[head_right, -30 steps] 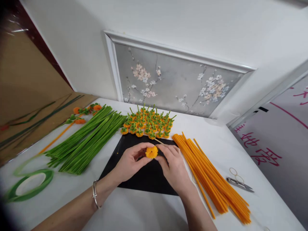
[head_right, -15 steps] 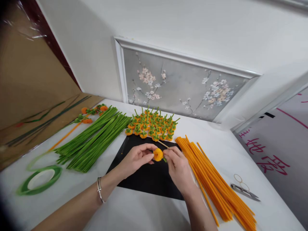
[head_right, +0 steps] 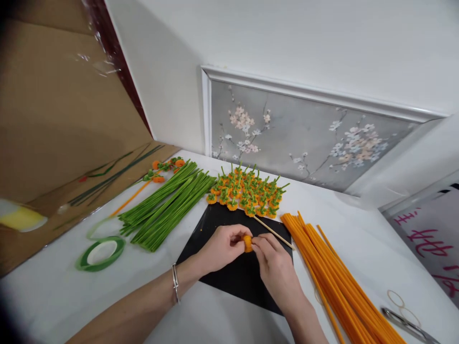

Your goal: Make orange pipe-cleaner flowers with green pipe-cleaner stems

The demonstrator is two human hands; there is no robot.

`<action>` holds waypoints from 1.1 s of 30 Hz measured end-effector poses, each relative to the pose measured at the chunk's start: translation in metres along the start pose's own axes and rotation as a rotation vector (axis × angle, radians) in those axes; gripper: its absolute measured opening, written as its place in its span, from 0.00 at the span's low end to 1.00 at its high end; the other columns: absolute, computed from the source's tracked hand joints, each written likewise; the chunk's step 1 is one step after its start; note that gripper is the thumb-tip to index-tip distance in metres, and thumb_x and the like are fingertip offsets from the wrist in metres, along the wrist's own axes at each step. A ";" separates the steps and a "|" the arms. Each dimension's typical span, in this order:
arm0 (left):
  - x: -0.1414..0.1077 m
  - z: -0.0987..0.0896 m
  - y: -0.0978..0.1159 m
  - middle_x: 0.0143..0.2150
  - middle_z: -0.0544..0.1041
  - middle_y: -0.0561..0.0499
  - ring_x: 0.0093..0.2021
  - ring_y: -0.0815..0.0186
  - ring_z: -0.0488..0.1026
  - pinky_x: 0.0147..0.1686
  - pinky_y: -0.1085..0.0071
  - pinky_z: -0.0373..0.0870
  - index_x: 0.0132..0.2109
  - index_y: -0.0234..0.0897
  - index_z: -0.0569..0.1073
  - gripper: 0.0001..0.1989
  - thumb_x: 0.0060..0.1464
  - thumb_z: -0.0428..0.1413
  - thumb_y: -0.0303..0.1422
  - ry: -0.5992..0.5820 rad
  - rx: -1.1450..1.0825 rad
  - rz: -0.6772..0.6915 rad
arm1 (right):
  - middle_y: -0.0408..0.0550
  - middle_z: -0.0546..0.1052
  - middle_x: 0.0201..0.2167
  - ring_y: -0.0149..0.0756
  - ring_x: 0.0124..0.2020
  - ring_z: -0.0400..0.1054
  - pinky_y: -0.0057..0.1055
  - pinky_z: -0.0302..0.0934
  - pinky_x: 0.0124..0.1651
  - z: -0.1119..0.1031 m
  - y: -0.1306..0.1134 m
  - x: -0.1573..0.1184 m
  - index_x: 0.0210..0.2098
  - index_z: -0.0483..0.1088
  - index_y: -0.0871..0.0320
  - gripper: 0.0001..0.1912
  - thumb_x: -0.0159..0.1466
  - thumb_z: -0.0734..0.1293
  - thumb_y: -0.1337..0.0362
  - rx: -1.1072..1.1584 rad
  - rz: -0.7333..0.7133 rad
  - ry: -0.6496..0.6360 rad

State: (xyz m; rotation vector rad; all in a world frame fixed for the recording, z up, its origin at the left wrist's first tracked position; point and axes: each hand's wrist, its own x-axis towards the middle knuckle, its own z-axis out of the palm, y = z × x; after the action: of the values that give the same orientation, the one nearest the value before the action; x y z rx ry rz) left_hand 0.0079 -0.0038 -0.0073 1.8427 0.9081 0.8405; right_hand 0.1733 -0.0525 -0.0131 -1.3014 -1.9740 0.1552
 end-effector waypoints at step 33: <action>0.003 0.001 0.007 0.49 0.76 0.43 0.41 0.64 0.77 0.41 0.72 0.73 0.50 0.32 0.74 0.17 0.53 0.55 0.30 0.039 -0.095 0.075 | 0.51 0.72 0.40 0.40 0.42 0.69 0.38 0.64 0.44 0.004 -0.001 -0.005 0.37 0.67 0.56 0.09 0.66 0.59 0.59 -0.016 0.213 0.142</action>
State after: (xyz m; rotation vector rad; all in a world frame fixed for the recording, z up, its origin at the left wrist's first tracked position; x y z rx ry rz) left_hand 0.0118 -0.0043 -0.0010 1.7924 0.8139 0.9530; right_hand 0.1708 -0.0560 -0.0176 -1.4905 -1.7195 0.1453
